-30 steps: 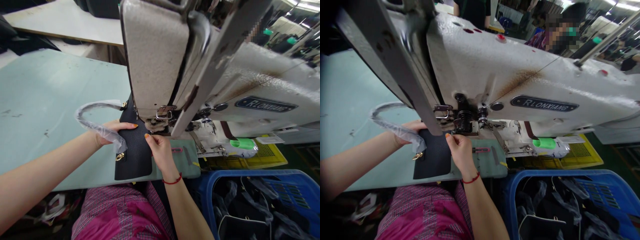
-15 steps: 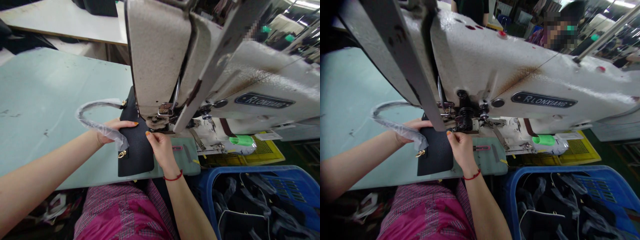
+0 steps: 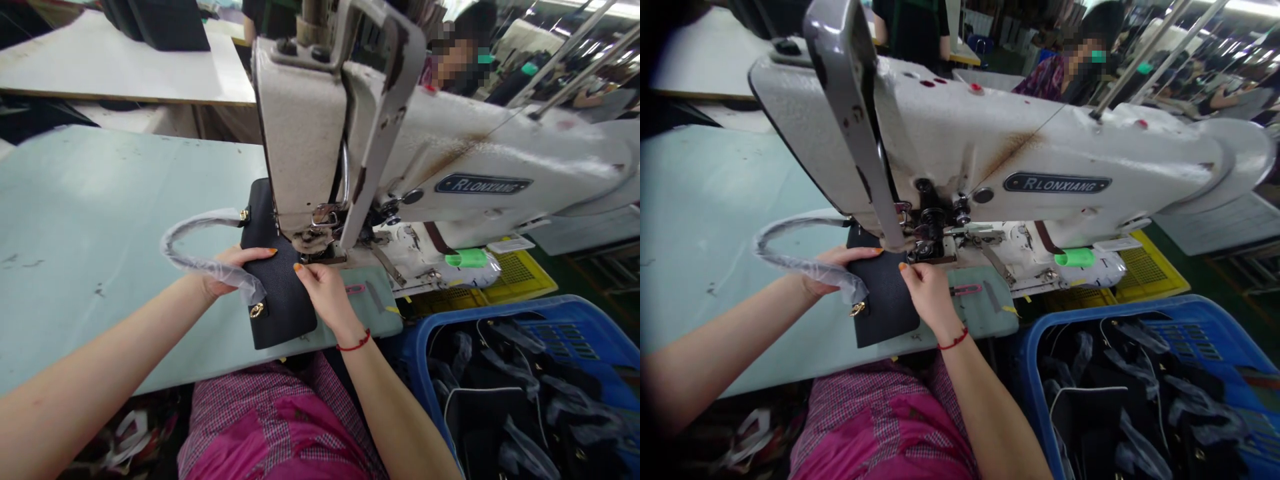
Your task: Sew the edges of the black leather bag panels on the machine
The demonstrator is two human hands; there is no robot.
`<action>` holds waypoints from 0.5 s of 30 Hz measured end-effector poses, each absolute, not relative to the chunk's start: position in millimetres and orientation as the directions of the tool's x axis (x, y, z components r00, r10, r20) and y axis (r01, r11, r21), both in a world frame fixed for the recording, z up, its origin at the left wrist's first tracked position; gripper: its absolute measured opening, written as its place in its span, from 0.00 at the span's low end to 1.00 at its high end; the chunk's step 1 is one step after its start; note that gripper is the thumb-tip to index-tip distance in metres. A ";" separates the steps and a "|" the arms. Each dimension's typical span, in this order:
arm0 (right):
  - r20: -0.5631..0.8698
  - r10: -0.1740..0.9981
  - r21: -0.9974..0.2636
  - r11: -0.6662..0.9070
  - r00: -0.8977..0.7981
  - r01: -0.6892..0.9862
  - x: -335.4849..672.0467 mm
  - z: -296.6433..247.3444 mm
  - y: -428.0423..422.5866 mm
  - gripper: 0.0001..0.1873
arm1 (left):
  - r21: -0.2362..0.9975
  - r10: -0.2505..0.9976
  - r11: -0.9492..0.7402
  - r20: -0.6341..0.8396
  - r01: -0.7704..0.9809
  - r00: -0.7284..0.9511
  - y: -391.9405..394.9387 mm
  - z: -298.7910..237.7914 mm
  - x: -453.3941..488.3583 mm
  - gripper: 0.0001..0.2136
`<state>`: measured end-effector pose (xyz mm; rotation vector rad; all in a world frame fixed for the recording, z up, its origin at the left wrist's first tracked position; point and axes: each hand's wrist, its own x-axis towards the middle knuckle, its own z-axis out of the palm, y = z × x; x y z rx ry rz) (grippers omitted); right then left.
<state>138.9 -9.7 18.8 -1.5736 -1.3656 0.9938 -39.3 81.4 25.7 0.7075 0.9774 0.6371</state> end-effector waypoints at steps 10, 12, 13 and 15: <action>-0.080 0.996 -0.800 -0.085 0.034 0.594 150.5 36.9 -6.9 0.20 | 0.665 0.723 0.691 -0.617 -0.285 0.312 59.7 22.9 -30.5 0.13; -0.121 0.992 -0.712 -0.075 -0.017 0.699 159.6 51.1 -2.5 0.19 | 0.648 0.732 0.679 -0.631 -0.345 0.255 42.2 23.0 -21.9 0.14; -0.136 0.990 -0.659 -0.063 -0.036 0.750 163.9 58.5 -0.2 0.18 | 0.641 0.743 0.661 -0.632 -0.389 0.221 32.8 22.6 -16.1 0.14; -0.148 0.988 -0.545 -0.038 -0.052 0.838 170.9 71.6 3.9 0.16 | 0.629 0.766 0.606 -0.627 -0.488 0.143 15.4 20.9 -3.4 0.13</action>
